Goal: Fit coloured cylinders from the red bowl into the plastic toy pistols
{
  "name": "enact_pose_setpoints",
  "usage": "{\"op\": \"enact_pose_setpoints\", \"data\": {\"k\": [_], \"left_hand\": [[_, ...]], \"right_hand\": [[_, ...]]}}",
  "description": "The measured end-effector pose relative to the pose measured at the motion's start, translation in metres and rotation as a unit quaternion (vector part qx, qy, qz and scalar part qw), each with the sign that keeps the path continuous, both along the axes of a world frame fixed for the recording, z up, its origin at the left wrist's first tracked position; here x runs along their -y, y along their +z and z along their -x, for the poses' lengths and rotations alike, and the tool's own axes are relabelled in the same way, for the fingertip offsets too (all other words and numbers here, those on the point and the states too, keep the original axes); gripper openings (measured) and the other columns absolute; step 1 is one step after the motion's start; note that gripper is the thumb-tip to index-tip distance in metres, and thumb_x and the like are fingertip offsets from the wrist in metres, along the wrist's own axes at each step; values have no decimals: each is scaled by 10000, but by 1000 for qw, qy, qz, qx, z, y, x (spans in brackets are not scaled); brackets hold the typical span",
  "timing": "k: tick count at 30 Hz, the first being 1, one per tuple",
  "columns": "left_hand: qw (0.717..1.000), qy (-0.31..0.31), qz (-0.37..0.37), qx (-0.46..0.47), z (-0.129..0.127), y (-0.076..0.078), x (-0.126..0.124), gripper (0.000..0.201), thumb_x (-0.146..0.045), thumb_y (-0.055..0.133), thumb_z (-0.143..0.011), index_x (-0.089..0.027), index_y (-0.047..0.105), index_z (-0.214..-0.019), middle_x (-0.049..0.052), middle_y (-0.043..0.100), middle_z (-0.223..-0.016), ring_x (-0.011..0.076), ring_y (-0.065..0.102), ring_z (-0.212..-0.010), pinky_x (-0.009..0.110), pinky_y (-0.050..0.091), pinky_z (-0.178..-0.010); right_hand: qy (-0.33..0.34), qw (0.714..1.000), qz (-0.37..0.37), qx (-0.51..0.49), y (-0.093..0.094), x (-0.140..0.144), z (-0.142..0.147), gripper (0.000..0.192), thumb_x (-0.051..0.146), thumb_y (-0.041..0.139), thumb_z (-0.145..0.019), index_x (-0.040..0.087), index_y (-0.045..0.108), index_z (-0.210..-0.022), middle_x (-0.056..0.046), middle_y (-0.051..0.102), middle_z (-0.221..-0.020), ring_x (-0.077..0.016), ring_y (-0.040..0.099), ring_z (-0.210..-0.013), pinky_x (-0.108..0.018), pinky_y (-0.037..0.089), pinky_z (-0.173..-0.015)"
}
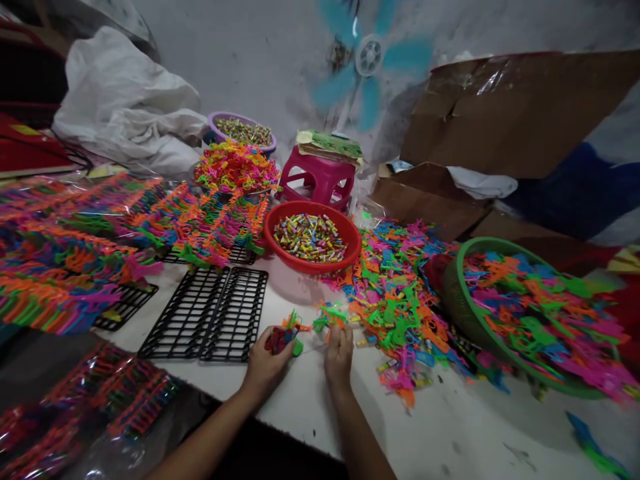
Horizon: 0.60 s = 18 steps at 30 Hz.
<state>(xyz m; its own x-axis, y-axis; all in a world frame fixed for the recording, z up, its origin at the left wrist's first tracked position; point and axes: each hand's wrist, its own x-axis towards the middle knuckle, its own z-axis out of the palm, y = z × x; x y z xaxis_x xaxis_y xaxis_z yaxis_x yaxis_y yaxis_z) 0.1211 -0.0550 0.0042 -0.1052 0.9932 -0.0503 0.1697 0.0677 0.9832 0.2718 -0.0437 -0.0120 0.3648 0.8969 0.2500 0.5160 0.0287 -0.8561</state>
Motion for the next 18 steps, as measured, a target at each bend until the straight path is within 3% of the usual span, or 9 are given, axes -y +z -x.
{"op": "enact_pose_setpoints", "data": {"k": [4,8,12,16,18], "left_hand": [[1000,-7,-3,-9,3,0,0,194,-291,591,-671,-159,537,-803,-34,540,-610,98,469,-530,186,368,-507],[1000,-25,-3,-5,3,1,0,159,-269,604,-652,-158,536,-745,-48,512,-574,88,441,-507,183,351,-496],[994,-18,33,100,-3,5,4,189,-268,622,-635,-170,512,-753,-56,517,-581,88,458,-498,182,356,-482],[987,-44,35,153,-10,19,9,203,-250,653,-598,-170,526,-734,-35,567,-625,111,520,-562,202,400,-548],[985,-54,35,161,-12,25,11,192,-231,650,-598,-166,532,-734,-23,583,-657,117,533,-594,212,413,-582]], "right_hand": [[-10,997,-73,25,10,7,11,318,406,344,-844,173,561,-834,-64,443,-852,-194,471,-847,-333,382,-788],[-6,998,-64,-19,19,15,9,304,375,358,-850,170,583,-858,-61,488,-838,-182,504,-823,-305,416,-755],[62,995,-20,-76,28,22,7,287,344,409,-837,178,602,-971,-63,568,-892,-151,555,-746,-268,459,-681],[145,982,-20,-119,34,26,11,289,308,511,-782,199,623,-1024,-80,556,-1095,-192,498,-1035,-310,404,-884],[168,966,13,-194,32,26,14,260,316,529,-773,191,652,-966,-79,572,-1090,-198,495,-1051,-325,385,-913]]}}
